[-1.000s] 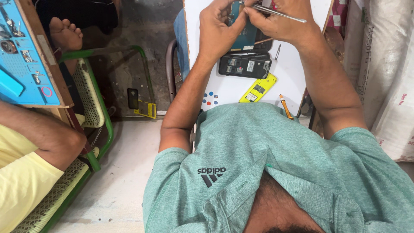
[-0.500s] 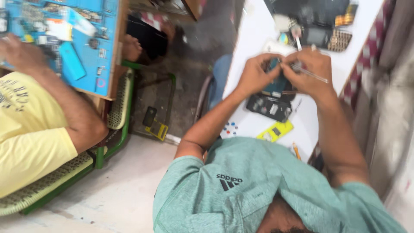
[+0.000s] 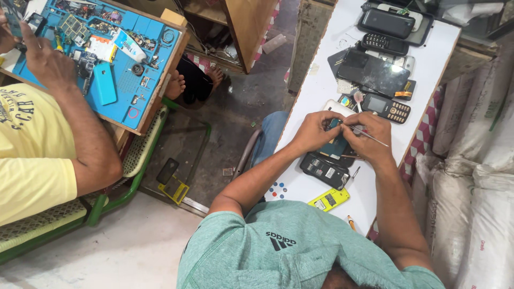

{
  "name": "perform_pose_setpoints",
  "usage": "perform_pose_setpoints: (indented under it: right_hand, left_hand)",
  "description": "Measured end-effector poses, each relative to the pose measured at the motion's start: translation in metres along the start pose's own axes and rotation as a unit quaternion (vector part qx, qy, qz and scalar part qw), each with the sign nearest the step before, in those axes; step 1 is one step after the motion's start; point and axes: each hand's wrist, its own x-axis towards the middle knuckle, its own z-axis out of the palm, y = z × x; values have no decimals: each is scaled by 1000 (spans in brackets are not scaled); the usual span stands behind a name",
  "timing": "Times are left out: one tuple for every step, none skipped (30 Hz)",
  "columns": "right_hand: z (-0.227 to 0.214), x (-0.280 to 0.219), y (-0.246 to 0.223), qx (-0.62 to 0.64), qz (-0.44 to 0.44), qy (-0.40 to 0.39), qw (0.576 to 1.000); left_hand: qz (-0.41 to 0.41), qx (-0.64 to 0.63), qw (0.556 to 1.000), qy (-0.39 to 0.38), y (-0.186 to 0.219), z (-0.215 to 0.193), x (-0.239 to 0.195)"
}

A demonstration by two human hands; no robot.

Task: The person holds a small circuit board and uses a toothbrush to scrub its surface. They then switch to a metal tool to scrape or clean specific areas on the board.

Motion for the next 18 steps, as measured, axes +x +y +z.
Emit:
perform_pose_setpoints:
  right_hand:
    - [0, -1, -1, 2, 2, 0, 1000]
    - [0, -1, -2, 3, 4, 1, 1000]
    - [1, -2, -3, 4, 5, 3, 1000]
    - [0, -2, -4, 6, 4, 4, 1000]
    - [1, -2, -5, 7, 2, 5, 1000]
    - [0, -1, -6, 8, -1, 6, 1000]
    - [0, 0, -6, 7, -2, 7, 1000]
    - [0, 0, -7, 5, -2, 6, 1000]
    - [0, 0, -6, 3, -1, 5, 1000]
    - [0, 0, -6, 2, -1, 5, 1000]
    - [0, 1, -5, 2, -2, 5, 1000]
    - [1, 1, -5, 3, -1, 4, 1000]
    - [1, 1, -5, -1, 0, 2, 1000]
    - [1, 0, -5, -4, 2, 1, 1000]
    - [1, 0, -5, -8, 4, 0, 1000]
    - [1, -1, -5, -9, -1, 0, 1000]
    - [1, -1, -5, -10, -6, -1, 1000]
    - [1, 0, -5, -12, -11, 0, 1000]
  left_hand:
    - [0, -5, 1000, -1, 1, 0, -1]
    - [0, -10, 1000, -3, 1, 0, -1]
    - [1, 2, 1000, -4, 2, -1, -2]
    - [2, 14, 1000, -4, 4, -2, -2]
    - [3, 25, 1000, -5, 5, -3, -3]
    - [5, 31, 1000, -4, 7, -3, -2]
    - [6, 36, 999, -3, 8, -4, -1]
    - [6, 41, 999, -1, 9, -3, -2]
    - [8, 39, 999, -1, 9, -3, -1]
    - [9, 38, 999, -1, 9, -3, -1]
    - [10, 36, 999, 0, 9, -3, 0]
    - [5, 37, 999, -2, 9, -3, 0]
    - [0, 38, 999, -3, 8, -4, 0]
    - [-6, 40, 999, -6, 8, -4, -1]
    - [2, 33, 999, -4, 7, -4, -2]
    - [11, 26, 1000, -2, 7, -3, -2]
    - [20, 20, 1000, -1, 8, -3, -2]
    - [14, 22, 1000, -2, 8, -3, -2]
